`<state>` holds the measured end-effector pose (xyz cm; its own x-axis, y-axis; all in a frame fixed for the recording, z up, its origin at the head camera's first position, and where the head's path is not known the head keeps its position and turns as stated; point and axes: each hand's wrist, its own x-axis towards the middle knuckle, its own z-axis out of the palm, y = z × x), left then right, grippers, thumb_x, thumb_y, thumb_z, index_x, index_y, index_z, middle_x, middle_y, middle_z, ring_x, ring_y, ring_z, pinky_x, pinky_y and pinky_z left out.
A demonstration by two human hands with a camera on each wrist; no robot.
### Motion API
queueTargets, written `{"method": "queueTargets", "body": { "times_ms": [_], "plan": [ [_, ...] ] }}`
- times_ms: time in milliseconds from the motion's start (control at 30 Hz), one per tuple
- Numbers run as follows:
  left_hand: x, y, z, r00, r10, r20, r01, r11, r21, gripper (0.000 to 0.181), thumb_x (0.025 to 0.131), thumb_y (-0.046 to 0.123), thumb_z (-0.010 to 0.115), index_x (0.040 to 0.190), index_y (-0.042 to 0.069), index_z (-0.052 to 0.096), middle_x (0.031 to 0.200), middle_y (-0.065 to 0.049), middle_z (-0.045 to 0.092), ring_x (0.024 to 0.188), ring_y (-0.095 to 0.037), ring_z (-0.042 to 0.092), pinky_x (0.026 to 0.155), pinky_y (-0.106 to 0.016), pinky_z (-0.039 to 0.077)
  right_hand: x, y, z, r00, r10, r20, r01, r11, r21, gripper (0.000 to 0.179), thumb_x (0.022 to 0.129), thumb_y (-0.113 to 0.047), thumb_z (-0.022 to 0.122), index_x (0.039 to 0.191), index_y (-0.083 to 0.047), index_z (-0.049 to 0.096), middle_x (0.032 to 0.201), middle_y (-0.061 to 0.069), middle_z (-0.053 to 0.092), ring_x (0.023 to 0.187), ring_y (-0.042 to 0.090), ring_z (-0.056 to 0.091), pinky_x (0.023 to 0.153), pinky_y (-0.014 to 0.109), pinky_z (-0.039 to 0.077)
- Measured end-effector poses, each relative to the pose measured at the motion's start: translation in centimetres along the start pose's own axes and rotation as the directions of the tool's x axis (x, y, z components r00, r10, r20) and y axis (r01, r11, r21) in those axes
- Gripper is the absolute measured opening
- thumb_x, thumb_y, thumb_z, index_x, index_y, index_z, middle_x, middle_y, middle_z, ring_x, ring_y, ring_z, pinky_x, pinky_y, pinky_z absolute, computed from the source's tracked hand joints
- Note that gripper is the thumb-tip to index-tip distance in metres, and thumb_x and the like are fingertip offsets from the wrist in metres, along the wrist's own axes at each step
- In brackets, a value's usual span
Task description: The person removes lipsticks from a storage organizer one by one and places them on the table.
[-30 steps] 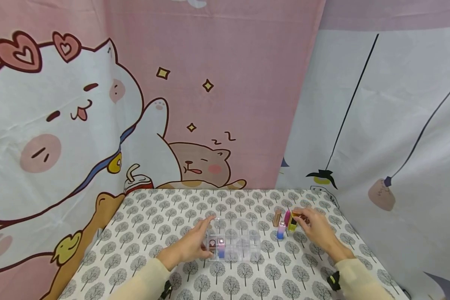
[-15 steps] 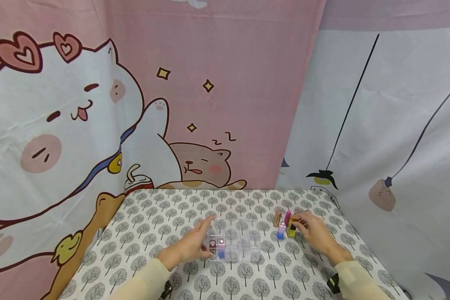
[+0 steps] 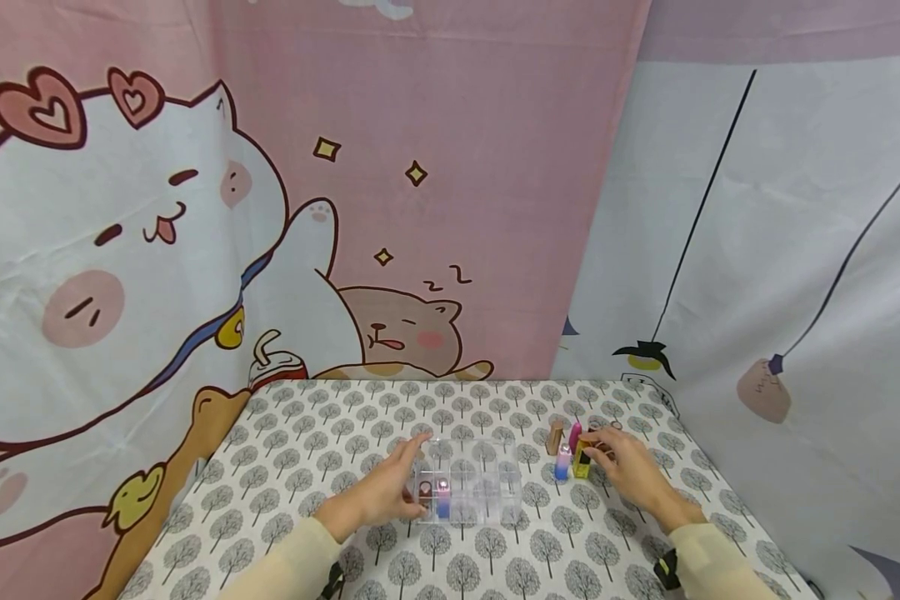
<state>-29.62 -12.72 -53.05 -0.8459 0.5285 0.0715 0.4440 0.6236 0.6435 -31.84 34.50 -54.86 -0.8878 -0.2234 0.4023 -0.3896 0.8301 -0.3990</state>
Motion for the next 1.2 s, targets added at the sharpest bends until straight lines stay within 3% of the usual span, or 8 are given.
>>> {"method": "queueTargets", "body": {
  "times_ms": [333, 833, 933, 1200],
  "plan": [
    [0.2, -0.2, 0.0, 1.0, 0.005, 0.0, -0.005, 1.0, 0.003, 0.133, 0.077, 0.018, 0.095, 0.172, 0.04, 0.004, 0.168, -0.025, 0.036, 0.073, -0.002, 0.064, 0.069, -0.018, 0.06, 0.1, 0.0, 0.0, 1.0, -0.01, 0.01, 0.01, 1.0, -0.001, 0.03, 0.104, -0.015, 0.071, 0.132, -0.008, 0.074, 0.12, 0.008, 0.074, 0.095, 0.016, 0.073, 0.08, 0.029, 0.064],
    [0.0, 0.1, 0.0, 1.0, -0.006, 0.005, 0.006, 1.0, -0.008, 0.134, 0.077, 0.018, 0.095, 0.171, 0.041, 0.004, 0.169, -0.025, 0.035, 0.073, -0.003, 0.065, 0.07, -0.017, 0.06, 0.1, -0.3, -0.2, 1.0, 0.003, 0.01, -0.003, 0.999, 0.034, 0.03, 0.105, -0.019, 0.07, 0.132, -0.008, 0.073, 0.128, 0.011, 0.071, 0.101, 0.017, 0.071, 0.082, 0.03, 0.064],
    [0.0, 0.2, 0.0, 1.0, -0.01, 0.003, 0.01, 1.0, -0.009, 0.133, 0.077, 0.017, 0.095, 0.171, 0.041, 0.004, 0.169, -0.023, 0.035, 0.073, -0.002, 0.064, 0.07, -0.017, 0.06, 0.1, -0.4, -0.2, 1.0, -0.002, -0.009, 0.002, 1.0, 0.026, 0.03, 0.105, -0.02, 0.071, 0.133, -0.009, 0.073, 0.127, 0.011, 0.071, 0.102, 0.018, 0.07, 0.082, 0.032, 0.063],
    [-0.1, 0.3, -0.1, 1.0, -0.021, 0.005, 0.021, 1.0, -0.022, 0.134, 0.077, 0.015, 0.095, 0.171, 0.042, 0.004, 0.17, -0.023, 0.034, 0.073, -0.004, 0.065, 0.07, -0.018, 0.06, 0.4, -1.7, -0.3, 0.996, -0.045, -0.081, 0.049, 0.998, 0.047, 0.031, 0.103, -0.017, 0.073, 0.133, -0.009, 0.072, 0.133, 0.015, 0.069, 0.108, 0.032, 0.072, 0.092, 0.06, 0.062]
  ]
}}
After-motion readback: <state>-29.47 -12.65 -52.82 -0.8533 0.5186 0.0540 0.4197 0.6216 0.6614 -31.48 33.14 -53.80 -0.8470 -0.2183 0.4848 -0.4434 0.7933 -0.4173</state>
